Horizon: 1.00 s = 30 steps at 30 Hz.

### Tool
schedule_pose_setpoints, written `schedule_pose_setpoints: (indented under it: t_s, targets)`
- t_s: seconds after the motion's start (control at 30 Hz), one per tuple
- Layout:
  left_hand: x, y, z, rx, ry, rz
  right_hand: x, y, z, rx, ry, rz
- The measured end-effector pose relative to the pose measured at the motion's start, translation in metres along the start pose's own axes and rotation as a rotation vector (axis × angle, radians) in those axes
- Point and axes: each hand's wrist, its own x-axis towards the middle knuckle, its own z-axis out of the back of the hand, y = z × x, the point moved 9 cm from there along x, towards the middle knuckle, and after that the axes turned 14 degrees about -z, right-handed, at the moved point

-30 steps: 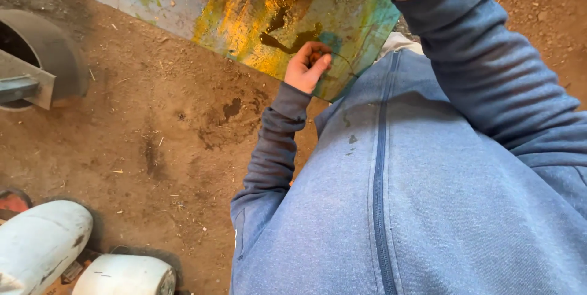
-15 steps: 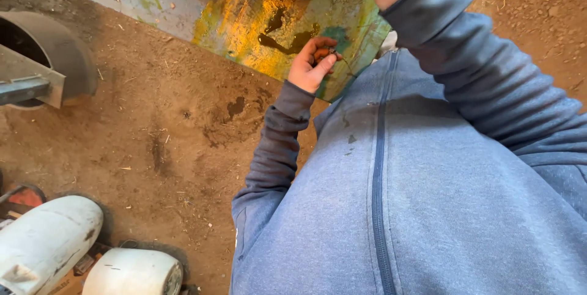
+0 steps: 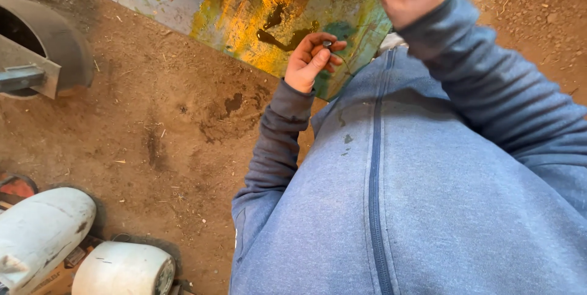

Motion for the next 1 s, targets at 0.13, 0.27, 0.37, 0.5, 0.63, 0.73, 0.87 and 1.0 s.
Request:
schedule_pose_setpoints:
  t_s: [0.13,0.27,0.37,0.5,0.63,0.73,0.87,1.0]
  targets:
    - [0.01,-0.011,-0.029,-0.163,0.085,-0.139,-0.043,-0.041,-0.027,0.276,0.103,-0.249]
    - [0.017,-0.025,-0.062,-0.22,0.116,-0.204,-0.063,-0.064,-0.047,0.083,0.19,-0.266]
    - [0.022,-0.013,-0.057,-0.251,0.075,-0.205,-0.058,-0.013,-0.039,-0.387,0.202,0.082]
    - [0.018,0.0,-0.025,-0.015,-0.079,-0.114,-0.049,0.007,-0.019,-0.283,0.228,0.073]
    - [0.024,-0.007,-0.013,0.238,0.064,-0.029,-0.051,0.014,-0.02,-0.381,0.281,0.348]
    - [0.024,-0.017,-0.019,0.276,0.169,0.094,-0.052,0.005,-0.022,-0.376,0.331,0.356]
    - [0.031,-0.035,-0.042,0.209,0.189,0.197,-0.044,0.011,-0.026,-0.419,0.351,0.403]
    - [0.038,-0.041,-0.026,0.162,0.063,0.051,-0.033,0.026,-0.005,-0.285,0.33,0.423]
